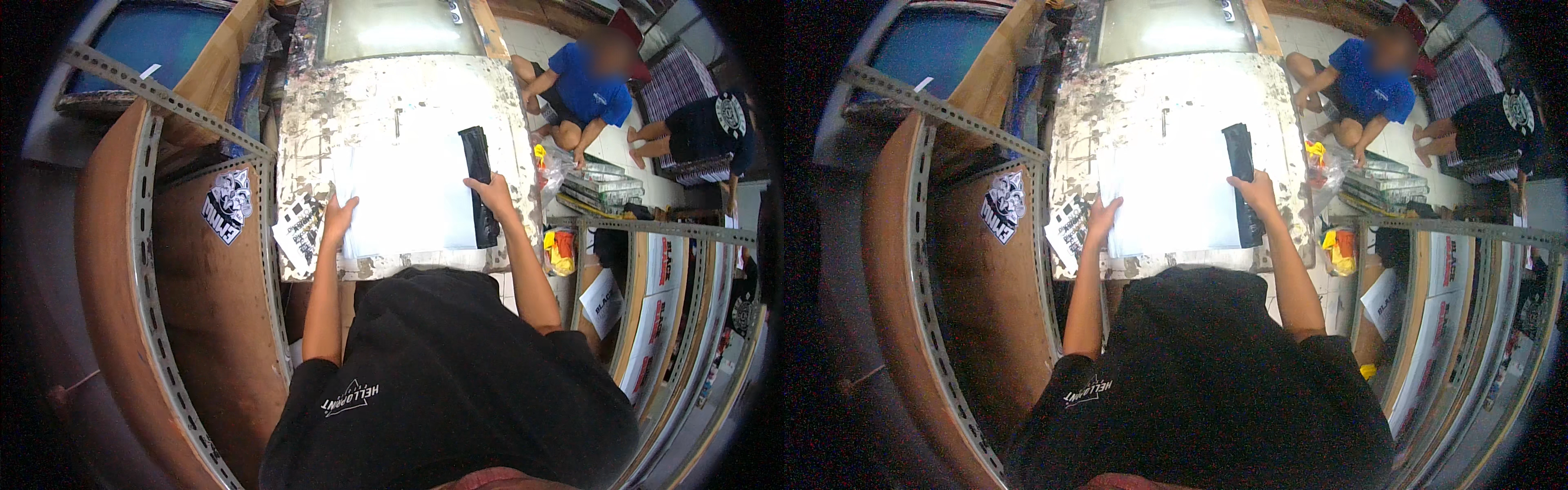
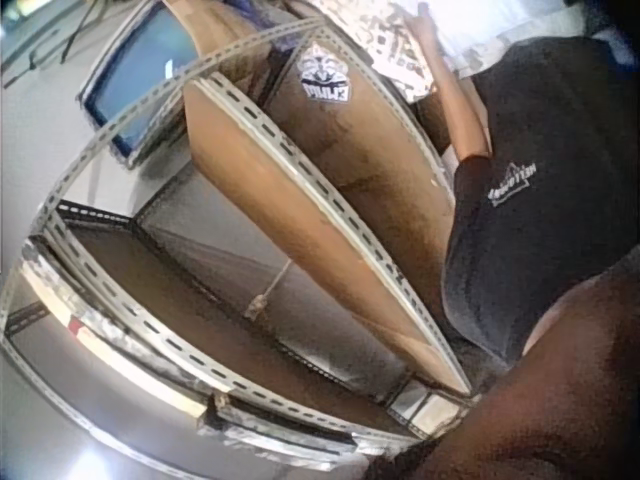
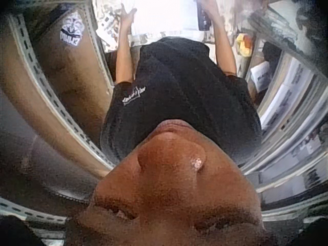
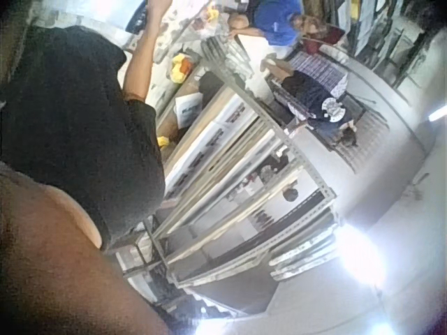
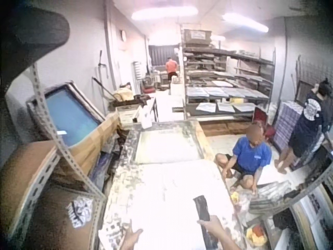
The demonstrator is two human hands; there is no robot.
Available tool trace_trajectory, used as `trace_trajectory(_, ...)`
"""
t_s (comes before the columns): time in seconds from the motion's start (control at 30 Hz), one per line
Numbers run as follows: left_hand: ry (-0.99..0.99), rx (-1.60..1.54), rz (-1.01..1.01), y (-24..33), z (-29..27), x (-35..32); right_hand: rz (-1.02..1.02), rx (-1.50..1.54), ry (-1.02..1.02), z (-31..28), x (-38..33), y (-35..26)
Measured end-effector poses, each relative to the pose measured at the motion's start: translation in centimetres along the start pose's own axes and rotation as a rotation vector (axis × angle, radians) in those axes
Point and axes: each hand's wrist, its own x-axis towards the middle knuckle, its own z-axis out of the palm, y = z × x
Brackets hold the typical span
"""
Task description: The person repeatedly folds white paper sheets with red and black text using a black folder tool on a workbench. The person stacks the folded papers and places them on a nearby shelf.
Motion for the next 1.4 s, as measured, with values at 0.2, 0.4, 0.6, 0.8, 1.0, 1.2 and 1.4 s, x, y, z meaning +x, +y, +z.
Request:
trace_trajectory(0.2, 0.208, -0.221, 0.376, 5.2, 1.8, -2.8, -0.442, 0.13, 0.244, -1.1, -3.1, -5.8)
trace_trajectory(0.4, 0.183, -0.248, 0.473, 2.1, 2.4, -0.6, -0.658, 0.114, 0.29, -0.3, -1.7, -2.2)
trace_trajectory(0.6, 0.391, -0.089, 0.423, -1.4, 2.4, 1.6, -0.789, 0.129, 0.29, 0.2, 0.1, -1.2)
trace_trajectory(0.8, 0.388, -0.331, 0.64, -1.3, 4.6, 0.7, -0.717, 0.153, 0.356, 0.8, -1.0, -0.3)
trace_trajectory(1.0, 0.231, 0.243, 0.251, 3.1, 1.0, 0.0, -0.496, 0.041, 0.287, -2.3, -1.3, -2.9)
trace_trajectory(1.2, -0.143, -0.078, -0.063, 4.9, 0.6, 1.2, -0.085, -0.034, -0.151, -6.9, 1.6, -4.5)
trace_trajectory(1.4, -0.162, -0.148, -0.126, 0.6, 3.2, 3.7, 0.103, 0.052, -0.139, -5.5, 5.1, 1.2)
